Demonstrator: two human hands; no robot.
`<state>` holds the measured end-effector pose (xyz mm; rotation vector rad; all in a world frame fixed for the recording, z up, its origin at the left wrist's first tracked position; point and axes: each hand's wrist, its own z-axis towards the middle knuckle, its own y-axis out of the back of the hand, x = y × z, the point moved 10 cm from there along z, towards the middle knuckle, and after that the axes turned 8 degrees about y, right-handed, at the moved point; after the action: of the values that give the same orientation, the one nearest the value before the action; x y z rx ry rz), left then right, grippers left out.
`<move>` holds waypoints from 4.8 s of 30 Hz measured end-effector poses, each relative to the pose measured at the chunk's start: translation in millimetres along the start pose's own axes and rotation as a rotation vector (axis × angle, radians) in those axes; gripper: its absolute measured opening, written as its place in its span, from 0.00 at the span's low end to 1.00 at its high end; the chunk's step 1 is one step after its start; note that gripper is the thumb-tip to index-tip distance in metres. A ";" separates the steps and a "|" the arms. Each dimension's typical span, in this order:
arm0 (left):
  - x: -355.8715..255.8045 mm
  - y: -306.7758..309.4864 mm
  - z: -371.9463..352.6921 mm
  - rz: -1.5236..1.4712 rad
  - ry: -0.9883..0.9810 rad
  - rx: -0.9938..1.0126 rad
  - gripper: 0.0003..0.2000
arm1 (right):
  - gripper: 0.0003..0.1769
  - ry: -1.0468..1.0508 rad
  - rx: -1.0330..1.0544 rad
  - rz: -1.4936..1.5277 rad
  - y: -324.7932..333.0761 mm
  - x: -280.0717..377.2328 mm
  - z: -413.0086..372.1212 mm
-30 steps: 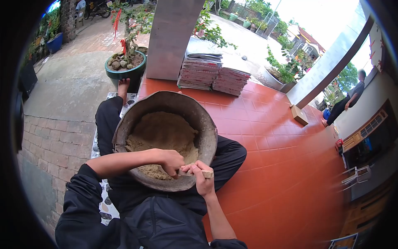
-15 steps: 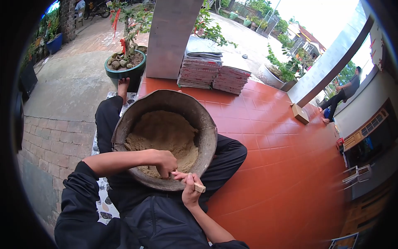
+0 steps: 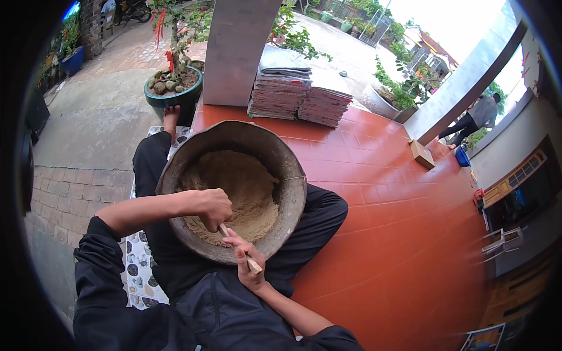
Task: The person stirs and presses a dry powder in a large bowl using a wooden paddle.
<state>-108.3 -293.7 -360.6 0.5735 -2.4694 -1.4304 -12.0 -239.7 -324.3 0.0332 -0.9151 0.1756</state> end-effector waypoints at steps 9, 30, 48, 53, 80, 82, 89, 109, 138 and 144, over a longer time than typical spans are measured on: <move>49.2 19.8 -8.1 0.025 0.050 -0.293 0.16 | 0.18 -0.020 0.148 -0.016 -24.9 -8.3 52.1; 104.4 53.7 -53.4 -0.024 0.332 -0.754 0.10 | 0.12 0.297 0.219 -0.388 -48.3 29.1 133.0; 73.9 17.5 -13.0 -0.156 0.302 -0.266 0.13 | 0.22 -0.250 0.024 0.049 21.2 -30.5 127.1; 54.0 10.9 0.4 -0.236 0.256 -0.149 0.13 | 0.21 -0.335 0.081 -0.032 24.2 -19.7 118.6; -34.7 42.0 29.7 -0.290 -0.172 -0.480 0.12 | 0.13 -0.247 0.371 -0.547 6.9 65.9 102.1; -30.2 53.6 27.3 -0.242 -0.169 -0.549 0.10 | 0.12 -0.208 0.373 -0.583 14.0 71.3 105.4; 53.4 122.0 2.8 -0.161 0.179 -0.939 0.12 | 0.08 0.166 0.437 -0.602 -1.5 88.6 140.6; 19.1 65.0 59.2 -0.839 -0.137 -0.648 0.07 | 0.15 -0.105 0.325 -0.819 22.8 29.8 144.9; -47.7 40.7 71.4 -0.499 -0.230 -0.326 0.16 | 0.21 -0.419 0.041 -0.371 73.2 32.8 88.5; -48.6 35.3 71.8 -0.472 -0.202 -0.207 0.18 | 0.22 -0.469 -0.021 -0.205 91.2 14.0 81.0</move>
<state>-100.0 -200.6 -365.8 1.0643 -2.3862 -1.9760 -82.4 -156.3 -268.1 0.1528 -1.3731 -0.0371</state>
